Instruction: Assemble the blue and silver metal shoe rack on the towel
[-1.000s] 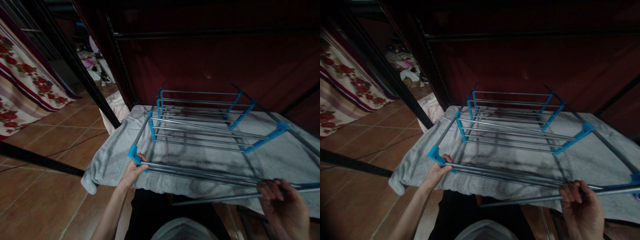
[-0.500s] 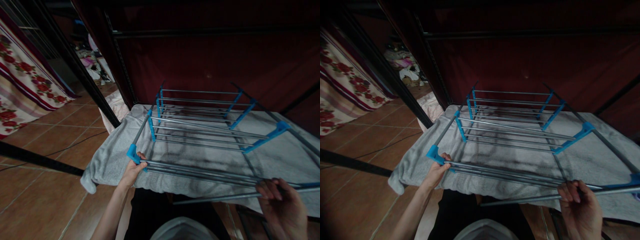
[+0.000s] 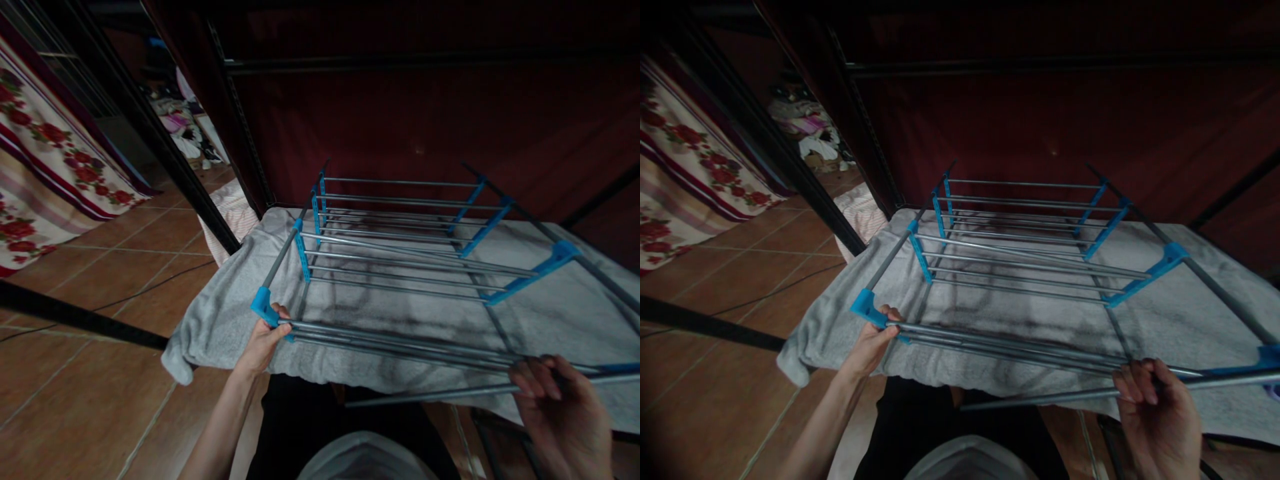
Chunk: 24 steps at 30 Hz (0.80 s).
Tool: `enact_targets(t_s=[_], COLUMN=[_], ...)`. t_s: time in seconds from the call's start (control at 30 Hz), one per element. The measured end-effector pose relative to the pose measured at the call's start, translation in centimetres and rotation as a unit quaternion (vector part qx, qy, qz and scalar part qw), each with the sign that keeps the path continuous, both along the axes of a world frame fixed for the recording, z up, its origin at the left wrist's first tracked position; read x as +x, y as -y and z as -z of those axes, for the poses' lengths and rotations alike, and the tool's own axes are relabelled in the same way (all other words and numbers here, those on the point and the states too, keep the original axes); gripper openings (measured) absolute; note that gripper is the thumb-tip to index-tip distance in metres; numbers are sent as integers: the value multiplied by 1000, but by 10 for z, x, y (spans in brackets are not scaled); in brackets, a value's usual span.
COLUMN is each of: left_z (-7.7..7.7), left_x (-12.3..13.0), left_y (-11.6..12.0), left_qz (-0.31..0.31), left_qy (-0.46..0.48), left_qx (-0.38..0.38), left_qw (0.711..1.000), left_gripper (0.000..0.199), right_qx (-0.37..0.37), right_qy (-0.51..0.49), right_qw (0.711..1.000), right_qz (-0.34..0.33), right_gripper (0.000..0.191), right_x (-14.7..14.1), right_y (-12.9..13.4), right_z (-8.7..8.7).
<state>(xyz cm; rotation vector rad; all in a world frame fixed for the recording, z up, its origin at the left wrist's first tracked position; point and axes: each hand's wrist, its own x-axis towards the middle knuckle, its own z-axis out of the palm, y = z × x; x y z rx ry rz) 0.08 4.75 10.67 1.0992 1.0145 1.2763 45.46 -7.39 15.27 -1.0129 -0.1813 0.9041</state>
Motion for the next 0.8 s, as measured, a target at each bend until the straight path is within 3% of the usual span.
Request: enact_targets(t_s=[0.13, 0.4, 0.8], left_z=[2, -1, -2], left_x=[-1, 1, -7], left_y=[0, 2, -4], left_qz=[-2, -23, -15], left_qy=[14, 9, -54], left_qx=[4, -1, 3], left_qw=[1000, 1000, 998], left_gripper=[38, 39, 33], right_qx=[-27, -9, 77], right_qy=[-42, -27, -50], right_qw=[999, 999, 996], right_qz=[-2, -16, -22], right_gripper=[22, 25, 31], right_x=[0, 2, -9], right_y=[0, 0, -6], right_z=[-1, 4, 4])
